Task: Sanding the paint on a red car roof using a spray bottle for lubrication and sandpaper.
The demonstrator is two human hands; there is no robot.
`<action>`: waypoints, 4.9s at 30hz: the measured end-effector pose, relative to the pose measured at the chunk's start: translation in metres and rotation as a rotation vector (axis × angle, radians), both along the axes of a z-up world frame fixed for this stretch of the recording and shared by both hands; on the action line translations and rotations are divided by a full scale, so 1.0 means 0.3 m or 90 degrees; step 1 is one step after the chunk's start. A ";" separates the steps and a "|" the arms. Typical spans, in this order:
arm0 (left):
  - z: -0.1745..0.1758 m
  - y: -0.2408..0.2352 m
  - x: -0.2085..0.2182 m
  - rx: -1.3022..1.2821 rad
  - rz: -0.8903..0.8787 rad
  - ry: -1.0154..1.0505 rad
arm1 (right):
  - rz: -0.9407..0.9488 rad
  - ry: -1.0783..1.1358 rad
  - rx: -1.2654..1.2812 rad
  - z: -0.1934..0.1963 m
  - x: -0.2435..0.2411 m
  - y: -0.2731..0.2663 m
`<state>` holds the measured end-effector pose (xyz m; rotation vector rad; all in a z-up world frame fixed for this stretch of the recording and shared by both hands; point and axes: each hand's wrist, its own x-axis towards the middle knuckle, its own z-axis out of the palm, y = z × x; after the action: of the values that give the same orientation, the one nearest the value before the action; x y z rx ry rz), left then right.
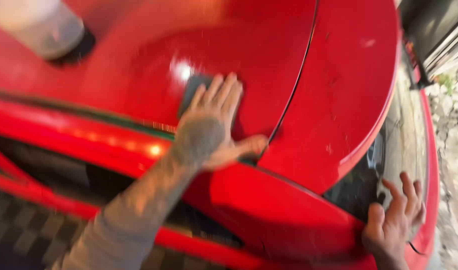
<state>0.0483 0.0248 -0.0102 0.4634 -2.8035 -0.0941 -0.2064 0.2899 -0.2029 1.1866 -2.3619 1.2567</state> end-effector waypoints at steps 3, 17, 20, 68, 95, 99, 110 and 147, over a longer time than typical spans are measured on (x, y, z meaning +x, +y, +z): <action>0.041 -0.038 0.003 -0.084 0.169 0.036 | 0.074 0.029 -0.071 0.036 -0.048 -0.082; 0.044 0.020 -0.039 -0.011 -0.026 0.007 | 0.017 0.014 -0.018 -0.009 -0.035 -0.023; 0.036 -0.018 -0.021 -0.127 0.142 0.031 | 0.085 0.037 -0.051 0.016 -0.074 -0.063; 0.001 -0.001 -0.063 -0.089 0.003 -0.081 | 0.037 0.036 -0.028 0.038 -0.012 -0.041; 0.050 -0.140 0.003 -0.074 0.073 -0.005 | 0.022 0.013 -0.051 0.025 -0.003 -0.048; 0.028 -0.153 -0.085 -0.017 0.179 0.008 | 0.062 0.011 -0.025 0.015 -0.014 -0.038; 0.081 -0.193 -0.204 -0.016 0.160 -0.090 | 0.058 0.022 -0.036 0.012 -0.026 -0.033; 0.044 -0.242 -0.038 -0.054 0.215 -0.051 | 0.094 0.016 -0.170 0.012 0.026 -0.056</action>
<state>0.0369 -0.0478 0.0030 0.9279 -2.7460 0.1174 -0.1987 0.2730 -0.1994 1.2967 -2.0399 1.5356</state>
